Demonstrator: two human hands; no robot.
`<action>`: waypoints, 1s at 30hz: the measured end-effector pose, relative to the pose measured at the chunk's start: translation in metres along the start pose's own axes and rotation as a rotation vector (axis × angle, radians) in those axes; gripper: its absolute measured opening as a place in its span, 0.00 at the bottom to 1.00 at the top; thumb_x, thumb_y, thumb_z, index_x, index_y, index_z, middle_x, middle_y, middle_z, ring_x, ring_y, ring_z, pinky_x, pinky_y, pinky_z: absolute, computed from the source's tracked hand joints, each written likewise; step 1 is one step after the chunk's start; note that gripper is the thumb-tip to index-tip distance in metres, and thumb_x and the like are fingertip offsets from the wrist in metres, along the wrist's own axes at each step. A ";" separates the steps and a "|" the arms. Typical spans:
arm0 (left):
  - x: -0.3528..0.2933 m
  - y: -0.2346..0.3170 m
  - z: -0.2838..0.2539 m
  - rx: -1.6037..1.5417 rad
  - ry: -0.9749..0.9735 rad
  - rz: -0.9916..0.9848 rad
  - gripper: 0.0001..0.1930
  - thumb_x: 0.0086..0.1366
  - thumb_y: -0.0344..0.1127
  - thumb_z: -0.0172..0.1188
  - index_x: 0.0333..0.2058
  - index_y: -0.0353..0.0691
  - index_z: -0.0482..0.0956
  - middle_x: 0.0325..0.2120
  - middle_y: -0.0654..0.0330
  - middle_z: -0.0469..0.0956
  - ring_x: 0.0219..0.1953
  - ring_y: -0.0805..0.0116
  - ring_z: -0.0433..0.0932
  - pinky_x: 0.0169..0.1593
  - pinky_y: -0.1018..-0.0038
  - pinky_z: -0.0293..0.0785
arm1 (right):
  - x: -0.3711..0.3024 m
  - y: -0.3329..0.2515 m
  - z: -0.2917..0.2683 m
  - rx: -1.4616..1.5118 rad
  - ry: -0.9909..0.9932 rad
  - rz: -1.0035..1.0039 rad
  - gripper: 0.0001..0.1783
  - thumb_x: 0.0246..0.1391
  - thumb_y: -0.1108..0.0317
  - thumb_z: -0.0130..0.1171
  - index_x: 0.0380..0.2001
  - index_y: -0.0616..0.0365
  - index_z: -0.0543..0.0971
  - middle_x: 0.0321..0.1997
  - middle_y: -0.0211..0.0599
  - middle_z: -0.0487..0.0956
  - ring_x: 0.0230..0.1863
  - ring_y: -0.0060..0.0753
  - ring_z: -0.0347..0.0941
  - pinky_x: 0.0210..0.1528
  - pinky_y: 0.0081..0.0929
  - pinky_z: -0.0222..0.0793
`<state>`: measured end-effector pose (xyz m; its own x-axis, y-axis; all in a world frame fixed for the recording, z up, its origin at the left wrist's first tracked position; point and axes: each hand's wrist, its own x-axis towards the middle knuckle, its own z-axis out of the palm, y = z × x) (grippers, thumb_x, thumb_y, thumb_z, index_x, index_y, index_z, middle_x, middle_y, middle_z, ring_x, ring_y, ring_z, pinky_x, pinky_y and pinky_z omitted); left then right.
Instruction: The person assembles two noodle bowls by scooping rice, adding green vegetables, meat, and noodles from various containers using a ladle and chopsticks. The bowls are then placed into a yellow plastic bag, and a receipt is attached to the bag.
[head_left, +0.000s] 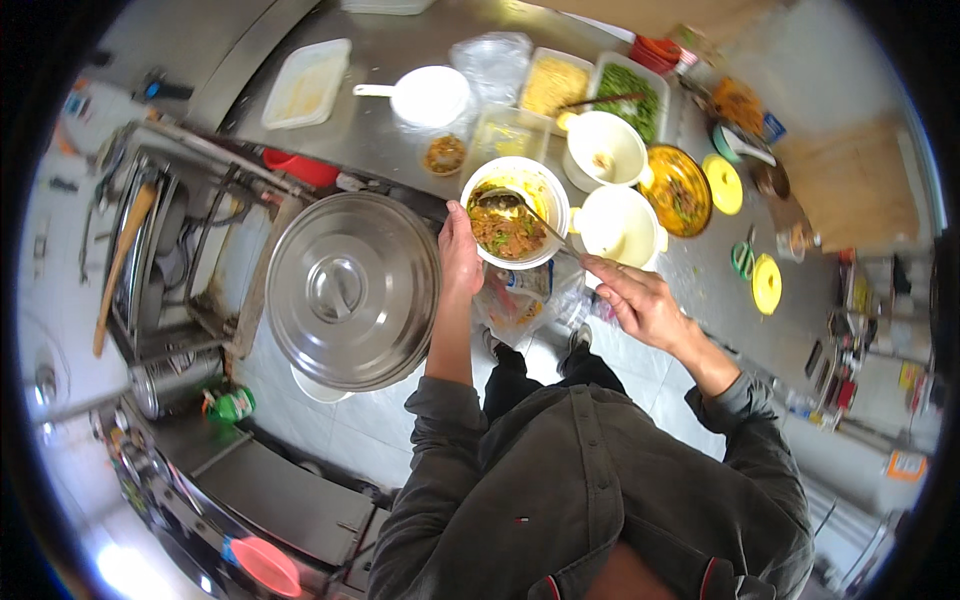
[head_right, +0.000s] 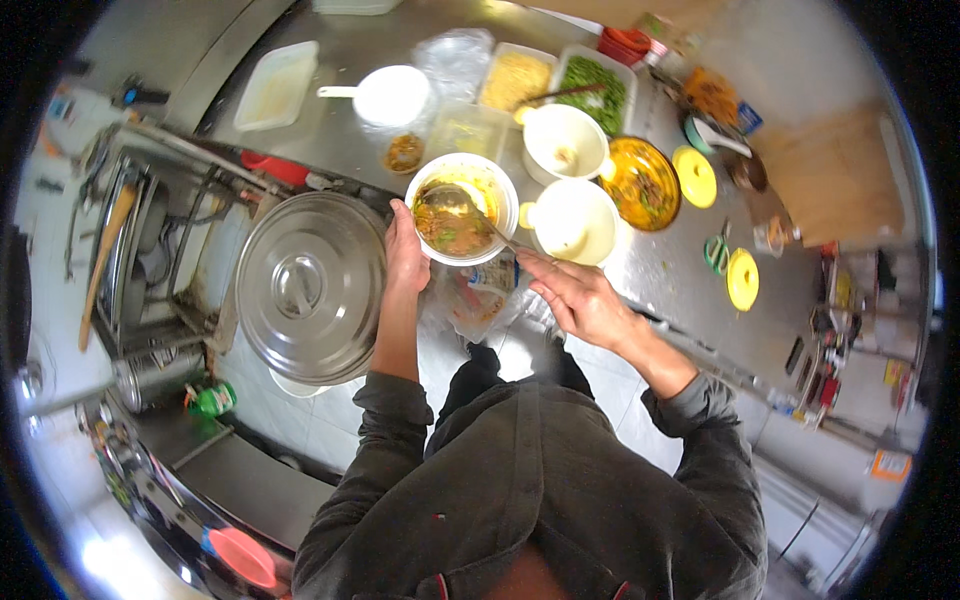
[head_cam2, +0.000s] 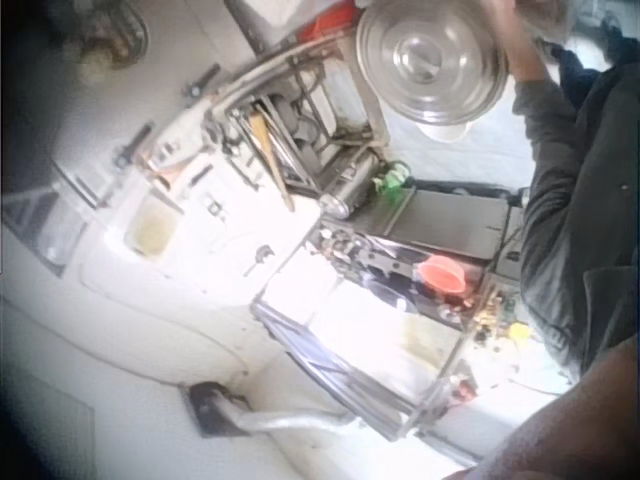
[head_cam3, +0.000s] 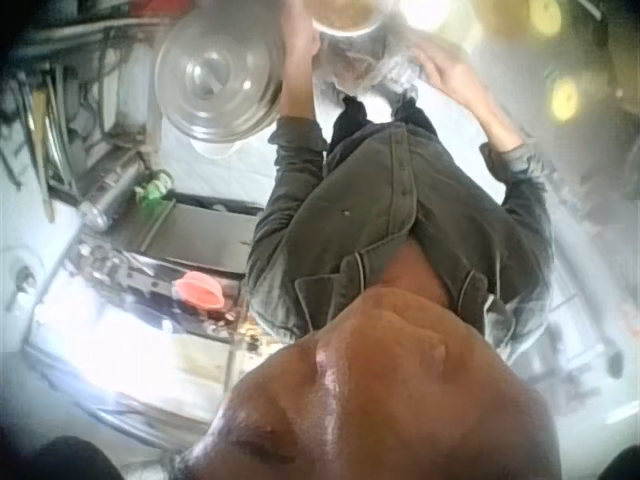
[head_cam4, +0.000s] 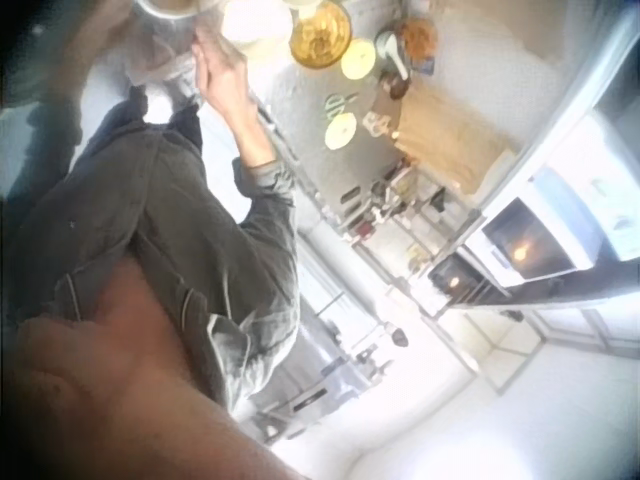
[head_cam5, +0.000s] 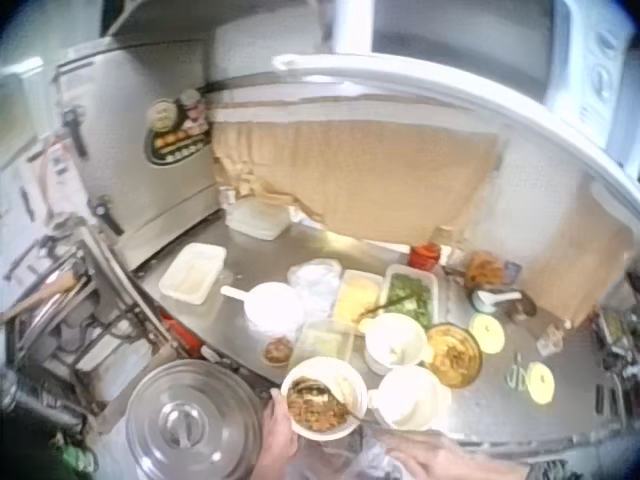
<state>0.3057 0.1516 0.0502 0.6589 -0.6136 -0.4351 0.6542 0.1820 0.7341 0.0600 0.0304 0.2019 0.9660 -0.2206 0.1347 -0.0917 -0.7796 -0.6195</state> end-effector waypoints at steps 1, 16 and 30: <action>-0.002 -0.007 0.007 0.012 -0.018 -0.037 0.38 0.72 0.65 0.42 0.63 0.34 0.65 0.59 0.55 0.73 0.59 0.65 0.74 0.59 0.67 0.73 | -0.009 0.001 -0.002 0.008 0.122 -0.030 0.18 0.59 0.73 0.61 0.53 0.64 0.78 0.50 0.49 0.82 0.47 0.49 0.82 0.50 0.36 0.79; -0.036 -0.064 0.086 0.068 -0.144 -0.282 0.39 0.71 0.68 0.42 0.60 0.35 0.67 0.52 0.55 0.78 0.49 0.63 0.82 0.46 0.65 0.83 | -0.157 -0.013 -0.070 -0.105 0.065 -0.037 0.21 0.49 0.78 0.66 0.49 0.67 0.79 0.54 0.52 0.81 0.53 0.49 0.80 0.51 0.39 0.79; -0.122 -0.177 0.202 0.129 -0.333 -0.212 0.37 0.75 0.62 0.37 0.65 0.32 0.61 0.60 0.54 0.72 0.59 0.62 0.75 0.60 0.65 0.76 | -0.280 0.061 -0.095 -0.216 0.322 0.111 0.19 0.57 0.75 0.61 0.52 0.67 0.77 0.53 0.51 0.81 0.50 0.51 0.81 0.52 0.39 0.79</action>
<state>0.0346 0.0392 0.0783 0.3443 -0.8462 -0.4067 0.6968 -0.0599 0.7147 -0.2391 -0.0110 0.1998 0.8254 -0.4559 0.3328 -0.2727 -0.8383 -0.4721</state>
